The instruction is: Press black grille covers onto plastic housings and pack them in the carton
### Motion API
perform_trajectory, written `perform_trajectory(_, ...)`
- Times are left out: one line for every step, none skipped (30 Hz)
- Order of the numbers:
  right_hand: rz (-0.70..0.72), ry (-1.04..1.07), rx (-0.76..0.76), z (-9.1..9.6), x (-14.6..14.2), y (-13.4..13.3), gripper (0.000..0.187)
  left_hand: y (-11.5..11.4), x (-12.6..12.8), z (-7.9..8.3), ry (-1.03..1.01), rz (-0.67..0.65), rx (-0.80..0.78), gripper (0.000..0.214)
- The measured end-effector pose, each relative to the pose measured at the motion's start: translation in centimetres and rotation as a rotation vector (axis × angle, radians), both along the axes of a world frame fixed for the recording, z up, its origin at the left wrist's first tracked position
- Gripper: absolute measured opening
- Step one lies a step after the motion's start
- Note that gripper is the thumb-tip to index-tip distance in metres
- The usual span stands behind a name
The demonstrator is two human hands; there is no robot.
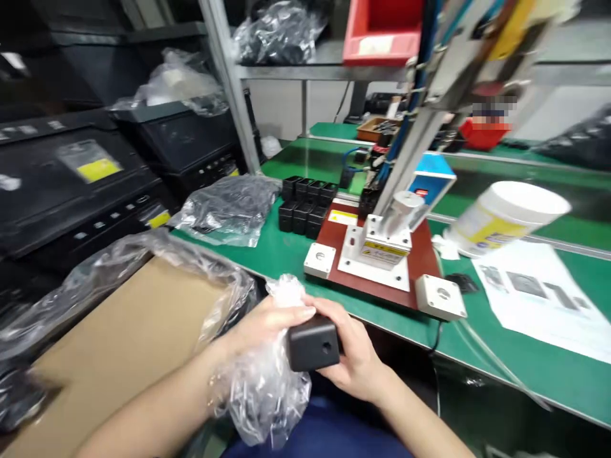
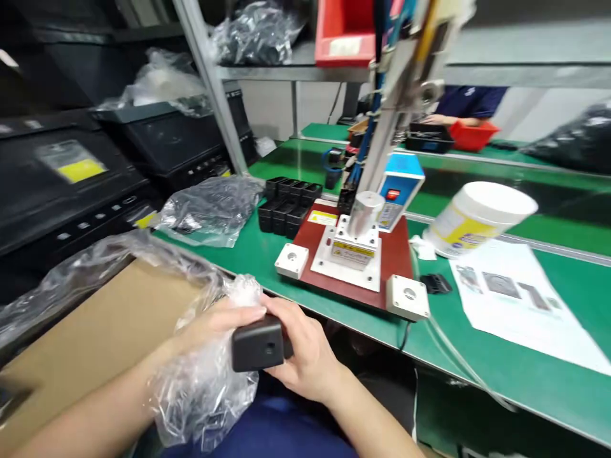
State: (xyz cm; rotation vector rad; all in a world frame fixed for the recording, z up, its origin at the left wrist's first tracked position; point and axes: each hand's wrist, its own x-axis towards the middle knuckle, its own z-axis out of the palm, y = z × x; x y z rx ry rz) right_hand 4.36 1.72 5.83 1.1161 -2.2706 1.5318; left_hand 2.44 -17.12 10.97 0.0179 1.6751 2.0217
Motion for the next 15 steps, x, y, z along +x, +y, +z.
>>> perform_trajectory(-0.043, -0.082, -0.072, -0.2, 0.5, 0.6, 0.068, 1.3, -0.3, 0.0, -0.013, -0.057, 0.029, 0.037)
perform_trajectory(-0.107, -0.194, -0.161, -0.5, 1.1, 1.2, 0.065, 2.3, -0.5, -0.1, -0.035, -0.108, 0.060, 0.041)
perform_trajectory(-0.178, -0.329, -0.272, -0.9, 1.7, 1.7, 0.063, 3.0, -0.7, 0.0, -0.053, -0.152, 0.084, 0.045)
perform_trajectory(-0.234, -0.471, -0.409, -1.3, 2.3, 2.1, 0.063, 3.4, -0.9, 0.0, -0.051, -0.182, 0.087, 0.049)
perform_trajectory(-0.266, -0.617, -0.566, -1.6, 2.8, 2.4, 0.063, 3.6, -1.0, 0.0, -0.045, -0.204, 0.085, 0.051)
perform_trajectory(-0.272, -0.766, -0.731, -1.7, 3.2, 2.6, 0.064, 3.7, -1.1, -0.1, -0.037, -0.213, 0.083, 0.052)
perform_trajectory(-0.251, -0.912, -0.886, -1.8, 3.4, 2.7, 0.065, 3.7, -1.2, -0.2, -0.035, -0.214, 0.077, 0.051)
perform_trajectory(-0.215, -1.041, -1.022, -1.8, 3.6, 2.8, 0.066, 3.7, -1.2, -0.5, -0.040, -0.211, 0.067, 0.050)
perform_trajectory(-0.170, -1.145, -1.134, -1.7, 3.6, 2.9, 0.067, 3.6, -1.2, -0.8, -0.051, -0.214, 0.050, 0.048)
perform_trajectory(-0.125, -1.231, -1.213, -1.6, 3.5, 3.0, 0.067, 3.6, -1.2, -1.2, -0.064, -0.221, 0.033, 0.047)
perform_trajectory(-0.091, -1.297, -1.264, -1.4, 3.4, 3.1, 0.066, 3.6, -1.1, -1.6, -0.078, -0.230, 0.017, 0.047)
perform_trajectory(-0.066, -1.341, -1.295, -1.2, 3.4, 3.1, 0.067, 3.6, -1.1, -2.1, -0.089, -0.238, 0.003, 0.047)
perform_trajectory(-0.051, -1.370, -1.313, -1.1, 3.4, 3.1, 0.069, 3.6, -1.0, -2.4, -0.094, -0.240, -0.009, 0.047)
perform_trajectory(-0.040, -1.396, -1.324, -1.0, 3.4, 3.0, 0.071, 3.6, -1.0, -2.7, -0.091, -0.238, -0.018, 0.048)
perform_trajectory(-0.030, -1.424, -1.329, -0.9, 3.5, 2.9, 0.073, 3.6, -0.9, -2.9, -0.081, -0.232, -0.028, 0.048)
